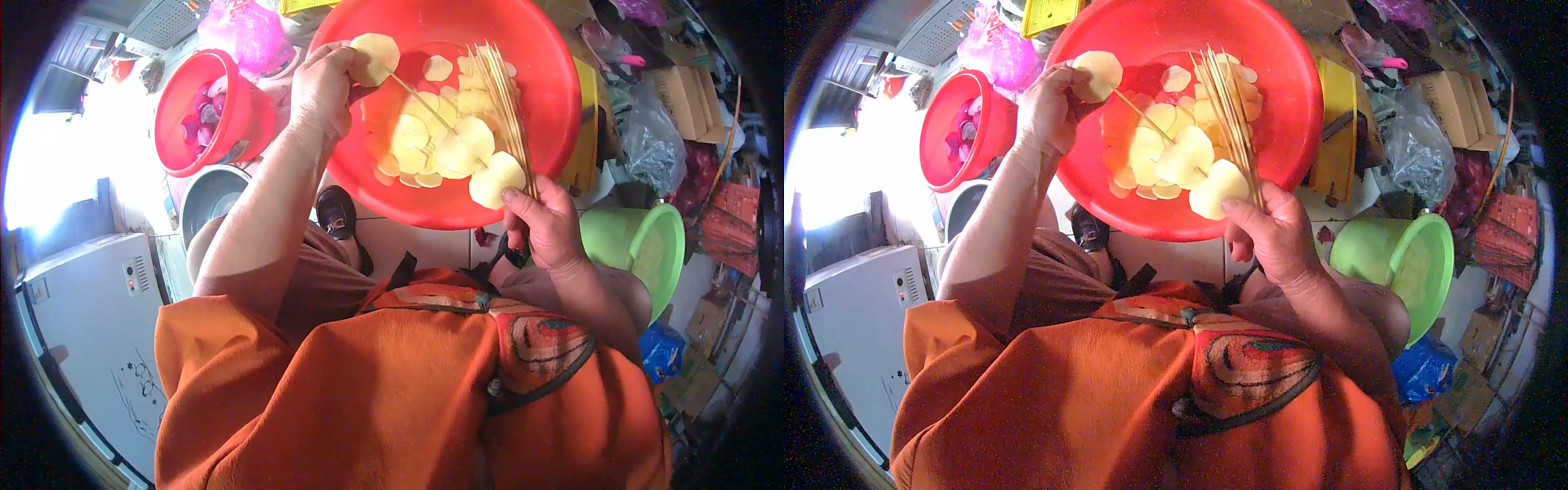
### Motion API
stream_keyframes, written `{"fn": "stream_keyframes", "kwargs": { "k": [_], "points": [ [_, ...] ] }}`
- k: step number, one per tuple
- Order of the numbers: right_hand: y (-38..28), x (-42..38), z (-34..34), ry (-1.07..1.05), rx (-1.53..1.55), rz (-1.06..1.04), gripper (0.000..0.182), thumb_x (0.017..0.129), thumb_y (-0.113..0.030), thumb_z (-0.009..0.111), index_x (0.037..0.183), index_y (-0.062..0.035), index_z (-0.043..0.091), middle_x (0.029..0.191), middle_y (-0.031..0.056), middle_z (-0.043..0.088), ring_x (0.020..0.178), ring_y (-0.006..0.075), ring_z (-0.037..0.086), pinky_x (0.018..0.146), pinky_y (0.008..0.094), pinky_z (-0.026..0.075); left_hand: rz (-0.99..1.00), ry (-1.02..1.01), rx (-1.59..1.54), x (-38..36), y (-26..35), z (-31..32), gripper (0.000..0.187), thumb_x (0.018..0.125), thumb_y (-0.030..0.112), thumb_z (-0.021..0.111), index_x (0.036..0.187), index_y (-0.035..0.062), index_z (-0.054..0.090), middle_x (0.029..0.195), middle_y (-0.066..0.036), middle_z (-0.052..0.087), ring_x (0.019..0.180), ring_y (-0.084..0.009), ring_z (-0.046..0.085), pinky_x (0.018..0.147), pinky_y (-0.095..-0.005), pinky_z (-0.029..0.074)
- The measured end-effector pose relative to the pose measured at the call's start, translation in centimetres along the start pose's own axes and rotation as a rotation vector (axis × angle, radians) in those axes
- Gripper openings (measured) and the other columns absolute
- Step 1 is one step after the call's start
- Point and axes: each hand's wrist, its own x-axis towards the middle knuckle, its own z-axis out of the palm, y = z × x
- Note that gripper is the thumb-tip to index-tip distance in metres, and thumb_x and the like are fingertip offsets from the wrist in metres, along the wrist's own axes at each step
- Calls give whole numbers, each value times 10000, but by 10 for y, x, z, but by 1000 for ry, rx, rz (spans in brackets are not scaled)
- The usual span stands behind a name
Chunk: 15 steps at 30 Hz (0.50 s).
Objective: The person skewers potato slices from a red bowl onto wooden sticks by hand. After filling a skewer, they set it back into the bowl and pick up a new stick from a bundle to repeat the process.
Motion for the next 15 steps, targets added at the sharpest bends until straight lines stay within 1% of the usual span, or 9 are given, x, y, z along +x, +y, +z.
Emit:
{"fn": "stream_keyframes", "kwargs": {
  "k": [4, 6, 7, 11, 14, 15],
  "points": [
    [1, 1, 0, 1, -21, -22, 215, 854, -213, 584, 964, -28, 573, 583, 13, 531, 410, 69, 456, 369, 196, 367, -9, 27, 76, -17, 4, 17, 171, 796, 80, 541, 927, -19, 591, 948, -121, 585, 851, -225, 603, 680, -344, 558],
    [2, 1, -1, 12, -30, -20, 211, 856, -208, 581, 965, -28, 574, 583, 11, 530, 413, 68, 457, 372, 196, 367, -61, 10, 87, -22, 1, 21, 196, 843, 115, 509, 995, 11, 576, 942, -102, 598, 817, -215, 623, 673, -355, 562],
    [3, 2, 0, 22, -40, -17, 206, 858, -203, 577, 966, -27, 574, 583, 8, 529, 416, 68, 457, 375, 196, 366, -73, 44, 46, -24, 3, 24, 199, 847, 134, 526, 993, 7, 574, 935, -100, 602, 829, -211, 623, 677, -356, 561],
    [-1, 0, 2, -26, -37, -37, 207, 859, -202, 576, 969, -27, 572, 584, 6, 530, 420, 67, 460, 381, 197, 365, -132, 47, 19, -16, 2, 20, 212, 849, 142, 542, 1000, -4, 572, 933, -99, 611, 828, -211, 628, 680, -352, 560],
    [1, 1, 1, -28, -32, -29, 208, 861, -202, 572, 971, -26, 572, 588, 8, 533, 419, 69, 458, 383, 198, 364, -155, 40, 10, -14, 3, 17, 228, 855, 149, 559, 1014, -14, 570, 943, -107, 626, 818, -213, 635, 689, -341, 558],
    [2, 1, 1, -26, -29, -23, 210, 861, -205, 572, 969, -25, 572, 591, 9, 535, 417, 71, 457, 383, 199, 364, -190, -7, 44, -12, 3, 15, 232, 862, 152, 560, 1016, -21, 570, 952, -112, 630, 824, -215, 637, 698, -334, 557]
  ]
}}
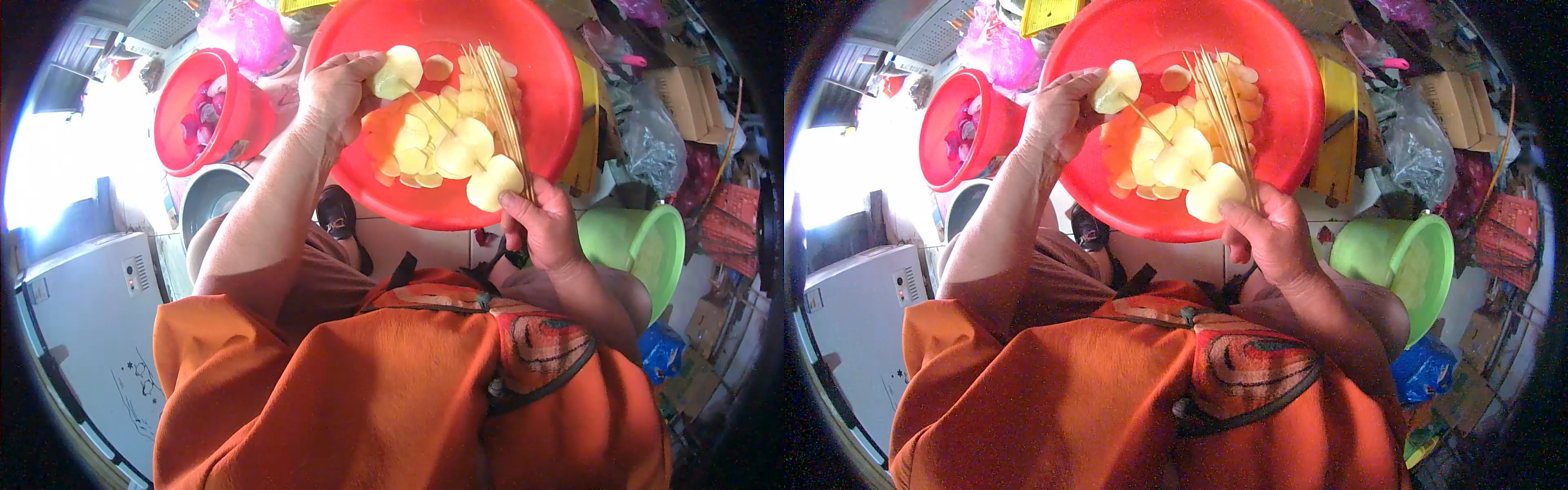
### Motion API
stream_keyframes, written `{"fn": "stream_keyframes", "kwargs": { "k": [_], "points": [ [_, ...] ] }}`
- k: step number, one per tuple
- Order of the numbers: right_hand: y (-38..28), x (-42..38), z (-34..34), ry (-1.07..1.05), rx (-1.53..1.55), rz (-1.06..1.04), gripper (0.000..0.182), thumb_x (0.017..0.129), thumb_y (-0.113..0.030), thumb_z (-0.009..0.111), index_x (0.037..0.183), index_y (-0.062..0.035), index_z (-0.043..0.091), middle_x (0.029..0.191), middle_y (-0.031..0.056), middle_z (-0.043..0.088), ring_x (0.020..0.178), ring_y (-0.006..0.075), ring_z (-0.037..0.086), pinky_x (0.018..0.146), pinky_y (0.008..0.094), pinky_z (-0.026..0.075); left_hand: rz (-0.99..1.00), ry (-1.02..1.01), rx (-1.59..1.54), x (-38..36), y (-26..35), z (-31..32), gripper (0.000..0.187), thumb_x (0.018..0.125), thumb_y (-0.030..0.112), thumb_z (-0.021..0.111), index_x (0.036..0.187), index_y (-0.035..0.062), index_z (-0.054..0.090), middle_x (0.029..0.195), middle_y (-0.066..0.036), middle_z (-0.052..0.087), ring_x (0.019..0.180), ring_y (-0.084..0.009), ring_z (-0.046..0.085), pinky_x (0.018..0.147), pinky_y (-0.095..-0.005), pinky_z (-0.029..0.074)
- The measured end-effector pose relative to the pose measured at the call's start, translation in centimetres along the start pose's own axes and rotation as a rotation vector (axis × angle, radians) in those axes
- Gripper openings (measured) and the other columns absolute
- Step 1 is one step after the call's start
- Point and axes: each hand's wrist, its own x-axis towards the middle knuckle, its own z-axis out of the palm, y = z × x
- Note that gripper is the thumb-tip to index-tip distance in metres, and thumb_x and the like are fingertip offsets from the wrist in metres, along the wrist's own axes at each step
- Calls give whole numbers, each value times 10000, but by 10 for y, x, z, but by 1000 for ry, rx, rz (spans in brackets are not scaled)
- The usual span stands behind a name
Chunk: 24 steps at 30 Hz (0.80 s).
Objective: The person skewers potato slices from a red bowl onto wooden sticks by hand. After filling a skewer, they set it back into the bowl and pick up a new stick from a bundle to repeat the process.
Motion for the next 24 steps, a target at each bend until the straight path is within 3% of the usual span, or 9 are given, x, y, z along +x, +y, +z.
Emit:
{"fn": "stream_keyframes", "kwargs": {
  "k": [5, 7, 15, 17, 19, 21, 22, 24],
  "points": [
    [3, 2, 1, 20, 65, 14, 213, 855, -207, 579, 966, -24, 572, 597, 17, 539, 419, 78, 458, 381, 206, 366, -100, -165, 40, -6, -13, 8, 239, 879, 172, 563, 1013, -25, 577, 970, -119, 640, 852, -210, 640, 722, -309, 551],
    [1, 3, 0, 26, 59, 38, 214, 849, -207, 588, 960, -24, 573, 599, 21, 539, 423, 81, 462, 381, 212, 371, -192, -321, 54, -15, -19, 17, 239, 882, 178, 562, 1012, -22, 583, 970, -117, 642, 867, -203, 641, 730, -301, 549],
    [0, 4, -6, 63, 123, 30, 202, 842, -212, 599, 921, -27, 579, 604, 23, 542, 420, 83, 459, 370, 217, 378, -224, -329, 111, -14, -13, 15, 255, 870, 209, 586, 1011, -4, 588, 972, -95, 644, 859, -204, 637, 743, -304, 519],
    [1, 5, -9, 66, 135, 20, 201, 843, -214, 600, 914, -27, 579, 604, 24, 543, 418, 83, 458, 367, 216, 377, -17, -121, 476, 6, -17, 3, 228, 880, 217, 571, 996, 22, 593, 954, -80, 649, 846, -202, 637, 727, -303, 501],
    [-1, 6, -9, 105, 144, 32, 205, 846, -220, 603, 906, -26, 578, 605, 25, 545, 416, 82, 456, 370, 211, 375, 61, -126, 654, 19, -29, -10, 254, 844, 240, 604, 1010, 48, 591, 901, -100, 657, 816, -211, 641, 708, -310, 501],
    [-2, 5, -9, 94, 135, 36, 179, 862, -208, 584, 915, -38, 567, 603, 22, 538, 414, 76, 452, 369, 201, 369, 205, -201, 1365, 21, -39, -14, 369, 806, 332, 567, 1064, 69, 588, 930, -148, 654, 856, -268, 645, 774, -364, 501],
    [-2, 5, -9, 83, 127, 42, 153, 879, -196, 564, 923, -50, 557, 601, 19, 530, 412, 70, 448, 368, 190, 364, 280, -275, 1555, 19, -48, -15, 404, 795, 363, 534, 1081, 82, 584, 959, -182, 636, 900, -308, 624, 814, -387, 488],
    [-2, 5, -8, 87, 136, 39, 178, 863, -210, 584, 911, -39, 567, 603, 22, 538, 414, 75, 452, 372, 198, 370, 285, -256, 1654, 17, -60, -10, 367, 787, 296, 525, 1084, 88, 583, 1022, -181, 621, 935, -294, 616, 824, -386, 490]
  ]
}}
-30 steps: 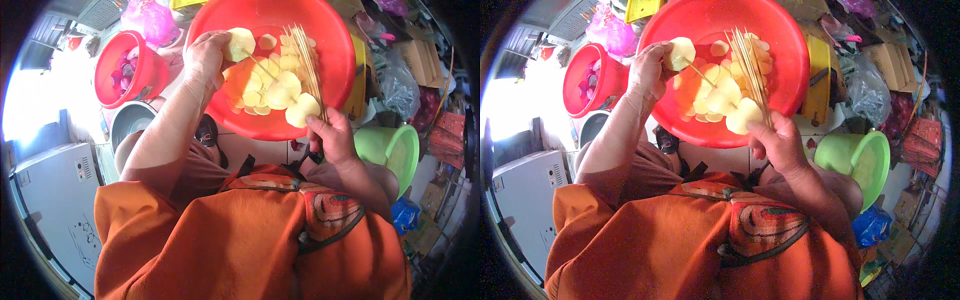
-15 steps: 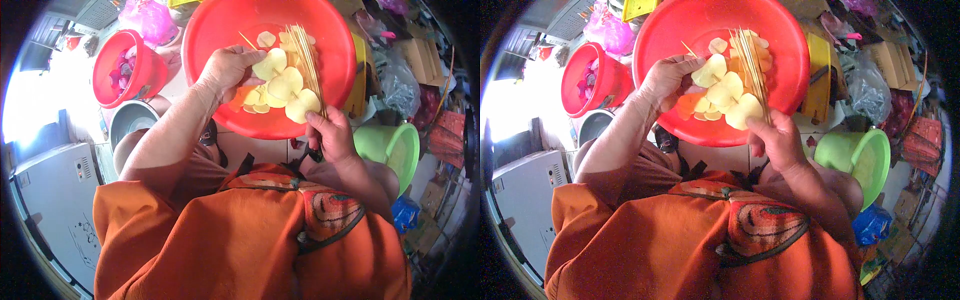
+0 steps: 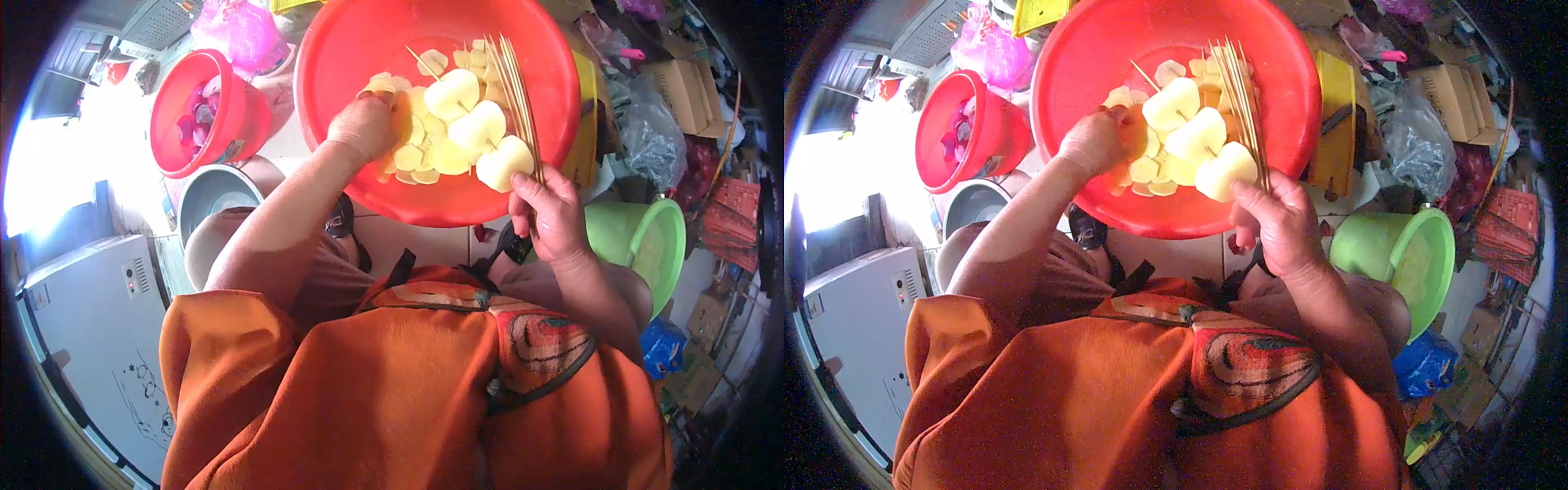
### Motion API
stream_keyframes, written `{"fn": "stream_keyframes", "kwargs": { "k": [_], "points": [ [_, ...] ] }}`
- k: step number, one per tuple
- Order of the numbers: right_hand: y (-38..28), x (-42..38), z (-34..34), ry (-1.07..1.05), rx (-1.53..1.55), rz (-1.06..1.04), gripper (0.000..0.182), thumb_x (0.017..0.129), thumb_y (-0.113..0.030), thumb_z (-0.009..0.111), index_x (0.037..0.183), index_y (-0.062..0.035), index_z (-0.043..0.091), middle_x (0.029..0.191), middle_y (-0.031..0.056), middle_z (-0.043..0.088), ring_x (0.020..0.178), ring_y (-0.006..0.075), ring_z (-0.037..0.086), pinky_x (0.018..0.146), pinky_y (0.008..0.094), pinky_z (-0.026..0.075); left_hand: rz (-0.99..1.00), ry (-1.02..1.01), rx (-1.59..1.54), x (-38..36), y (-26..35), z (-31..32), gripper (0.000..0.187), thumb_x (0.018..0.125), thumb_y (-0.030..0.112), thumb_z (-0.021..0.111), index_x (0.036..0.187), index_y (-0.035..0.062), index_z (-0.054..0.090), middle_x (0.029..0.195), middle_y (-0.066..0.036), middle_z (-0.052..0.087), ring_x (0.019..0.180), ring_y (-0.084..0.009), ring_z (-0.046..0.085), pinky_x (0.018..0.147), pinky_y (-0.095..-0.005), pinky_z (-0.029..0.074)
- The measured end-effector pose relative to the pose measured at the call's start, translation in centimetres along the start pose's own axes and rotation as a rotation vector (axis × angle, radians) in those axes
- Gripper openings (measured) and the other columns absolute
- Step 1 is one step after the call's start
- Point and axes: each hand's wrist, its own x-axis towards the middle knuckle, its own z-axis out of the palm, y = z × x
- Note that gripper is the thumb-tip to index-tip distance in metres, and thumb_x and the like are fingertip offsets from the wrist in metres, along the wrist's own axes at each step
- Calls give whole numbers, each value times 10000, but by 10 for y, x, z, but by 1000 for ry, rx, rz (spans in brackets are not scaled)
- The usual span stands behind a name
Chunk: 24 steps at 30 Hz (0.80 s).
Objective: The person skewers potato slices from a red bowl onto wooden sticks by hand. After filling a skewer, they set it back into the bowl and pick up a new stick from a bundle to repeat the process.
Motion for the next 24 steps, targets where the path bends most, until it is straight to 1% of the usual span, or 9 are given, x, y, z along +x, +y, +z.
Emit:
{"fn": "stream_keyframes", "kwargs": {
  "k": [2, 4, 5, 7, 8, 9, 11, 15, 24],
  "points": [
    [0, 0, 0, 4, 8, -2, 203, 847, -223, 604, 899, -29, 578, 604, 25, 545, 416, 80, 456, 377, 205, 376, -10, 55, 20, 0, 2, 5, 365, 782, 286, 526, 1085, 90, 581, 1038, -175, 618, 939, -289, 615, 825, -382, 491],
    [-1, 0, 0, 5, 5, -2, 198, 849, -219, 600, 898, -29, 577, 604, 23, 546, 417, 80, 457, 377, 204, 376, 49, 128, -15, 2, 2, 2, 320, 691, 207, 617, 973, 57, 590, 819, -176, 637, 783, -332, 628, 735, -390, 507],
    [-1, 0, -1, 5, 4, -3, 198, 849, -219, 600, 898, -29, 577, 604, 23, 546, 417, 80, 457, 377, 204, 376, 49, 129, -16, 4, -1, -2, 320, 691, 207, 617, 973, 57, 590, 819, -176, 637, 783, -332, 628, 735, -390, 507],
    [0, 0, -4, -5, 3, -3, 191, 850, -211, 595, 902, -28, 575, 602, 24, 545, 420, 80, 459, 380, 204, 377, 15, -138, -98, 2, 5, -34, 298, 810, 256, 514, 990, 36, 606, 954, -181, 631, 881, -304, 626, 792, -381, 502],
    [0, -1, -5, -4, 3, -2, 191, 850, -211, 595, 902, -28, 575, 602, 24, 545, 420, 80, 459, 380, 204, 377, -110, -123, -372, 6, 3, -34, 226, 809, 209, 545, 922, 27, 615, 868, -150, 641, 798, -272, 634, 736, -378, 517],
    [-1, -3, -4, -29, -3, 8, 194, 851, -211, 593, 909, -26, 575, 599, 24, 542, 421, 80, 460, 380, 203, 376, -111, -123, -371, 6, 1, -37, 226, 809, 209, 545, 922, 27, 615, 868, -150, 641, 798, -272, 634, 736, -378, 517],
    [-2, -5, -3, -55, -7, 20, 198, 852, -211, 590, 917, -24, 574, 596, 24, 540, 423, 79, 460, 379, 203, 376, -326, 15, -1283, 4, -5, -46, 102, 796, 146, 549, 856, 89, 609, 806, -44, 628, 722, -167, 612, 600, -316, 495],
    [-2, -6, -1, -94, -50, 41, 217, 853, -216, 585, 948, -21, 574, 588, 20, 532, 421, 77, 460, 378, 202, 375, -208, 81, -1674, 8, -11, -53, 115, 813, 93, 557, 912, 40, 581, 845, -71, 631, 810, -182, 631, 697, -331, 553],
    [-3, -6, 3, -88, -59, 33, 253, 843, -231, 597, 976, -17, 570, 585, 19, 526, 419, 79, 461, 375, 200, 378, -187, 213, -1698, 3, -8, -66, 207, 814, 97, 588, 1000, 9, 566, 913, -92, 637, 837, -192, 638, 715, -324, 552]
  ]
}}
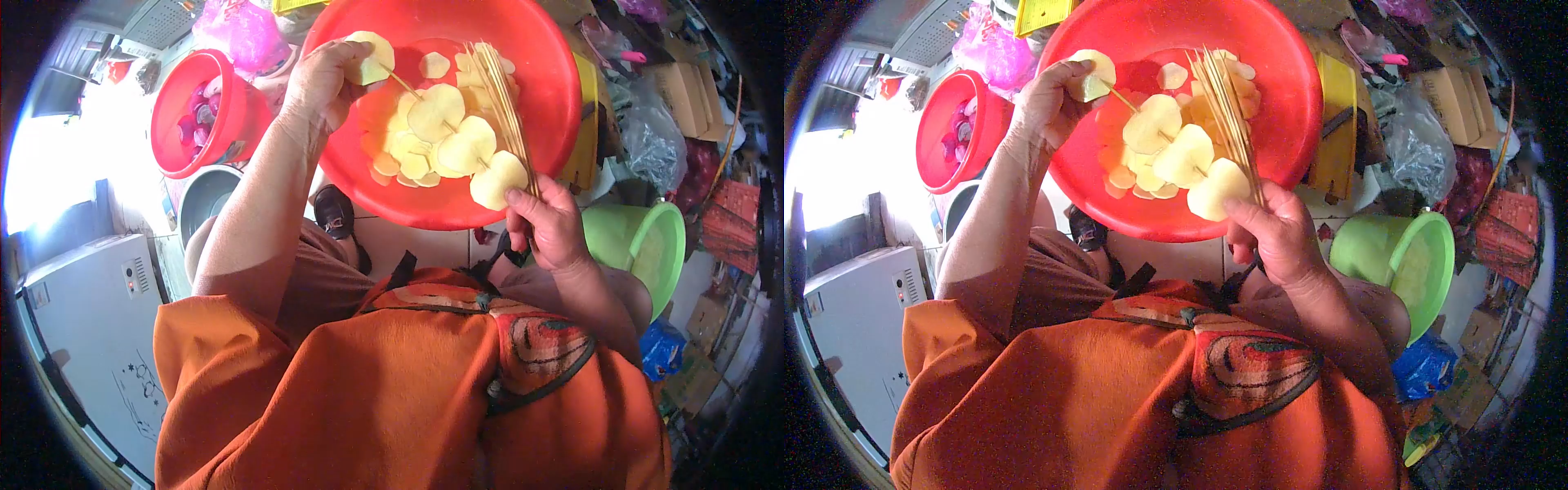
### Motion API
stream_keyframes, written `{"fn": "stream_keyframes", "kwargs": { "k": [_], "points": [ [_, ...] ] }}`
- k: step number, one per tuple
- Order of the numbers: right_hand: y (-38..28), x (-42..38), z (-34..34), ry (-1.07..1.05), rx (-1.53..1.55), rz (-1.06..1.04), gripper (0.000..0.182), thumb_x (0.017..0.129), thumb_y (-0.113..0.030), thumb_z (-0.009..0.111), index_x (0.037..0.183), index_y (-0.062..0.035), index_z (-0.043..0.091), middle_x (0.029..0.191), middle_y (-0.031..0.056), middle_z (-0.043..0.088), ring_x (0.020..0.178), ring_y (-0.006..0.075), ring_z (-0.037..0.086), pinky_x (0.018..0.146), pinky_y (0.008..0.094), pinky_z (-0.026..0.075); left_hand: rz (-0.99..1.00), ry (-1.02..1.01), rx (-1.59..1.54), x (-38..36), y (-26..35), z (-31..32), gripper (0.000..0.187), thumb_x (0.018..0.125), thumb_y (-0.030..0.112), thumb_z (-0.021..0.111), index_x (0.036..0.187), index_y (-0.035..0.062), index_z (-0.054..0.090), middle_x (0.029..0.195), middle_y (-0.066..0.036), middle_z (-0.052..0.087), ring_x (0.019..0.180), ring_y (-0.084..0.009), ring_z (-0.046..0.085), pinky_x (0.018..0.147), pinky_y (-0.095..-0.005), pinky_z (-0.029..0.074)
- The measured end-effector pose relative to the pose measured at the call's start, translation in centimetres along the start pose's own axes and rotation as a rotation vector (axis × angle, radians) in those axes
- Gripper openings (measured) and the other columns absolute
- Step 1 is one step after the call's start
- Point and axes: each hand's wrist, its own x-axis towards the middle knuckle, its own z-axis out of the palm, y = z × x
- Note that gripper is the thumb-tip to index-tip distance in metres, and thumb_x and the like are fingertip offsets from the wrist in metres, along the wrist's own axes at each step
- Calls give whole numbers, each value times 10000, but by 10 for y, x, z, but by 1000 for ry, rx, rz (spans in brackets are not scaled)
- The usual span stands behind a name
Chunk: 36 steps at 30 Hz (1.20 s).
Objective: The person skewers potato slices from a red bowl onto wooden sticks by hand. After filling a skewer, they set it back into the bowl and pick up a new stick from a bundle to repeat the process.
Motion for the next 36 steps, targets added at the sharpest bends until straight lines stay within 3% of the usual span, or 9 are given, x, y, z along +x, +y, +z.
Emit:
{"fn": "stream_keyframes", "kwargs": {
  "k": [5, 8, 11, 16, 22, 31, 36],
  "points": [
    [0, 0, -2, -10, -2, 5, 248, 841, -228, 599, 962, -12, 574, 588, 23, 527, 422, 82, 467, 373, 199, 381, 121, -3, 118, -6, 3, 4, 246, 809, 116, 615, 1019, -4, 568, 910, -89, 636, 830, -190, 634, 735, -326, 541],
    [0, 1, -2, 6, -6, -1, 238, 840, -218, 598, 957, -12, 578, 588, 20, 526, 423, 84, 470, 374, 202, 383, 196, -29, 355, -12, 4, 7, 248, 815, 131, 615, 1017, -8, 576, 919, -90, 630, 818, -189, 629, 746, -323, 539],
    [2, 2, -3, 22, -19, -18, 228, 842, -200, 591, 969, -11, 579, 589, 17, 526, 419, 84, 468, 375, 207, 383, 122, -88, 332, -20, 1, 16, 227, 832, 142, 592, 1006, -3, 585, 933, -93, 627, 800, -198, 627, 745, -323, 541],
    [2, 4, -2, 12, -34, -34, 216, 856, -185, 571, 986, -13, 580, 560, 10, 511, 406, 81, 452, 381, 211, 371, 7, 59, 123, -21, 1, 22, 224, 856, 150, 546, 1022, 2, 578, 955, -97, 633, 819, -196, 638, 711, -337, 558],
    [1, 3, 0, -26, -25, -38, 200, 861, -181, 562, 986, -25, 578, 554, 9, 512, 406, 77, 446, 381, 208, 363, -65, 0, -7, -11, -2, 11, 231, 859, 149, 542, 1037, 4, 564, 969, -108, 634, 844, -218, 647, 659, -318, 574],
    [2, 3, 1, -20, -13, -12, 227, 848, -205, 580, 984, -23, 577, 564, 14, 518, 410, 78, 449, 375, 208, 357, -235, -193, -10, -15, -8, 14, 232, 845, 118, 565, 997, -57, 563, 933, -152, 628, 850, -233, 639, 682, -317, 574],
    [4, 4, 0, -2, -15, -4, 197, 858, -190, 574, 965, -25, 571, 579, 19, 517, 402, 74, 433, 368, 198, 343, -232, -183, 83, -19, -14, 17, 232, 845, 145, 575, 979, -45, 579, 930, -143, 630, 823, -228, 640, 679, -302, 563]
  ]
}}
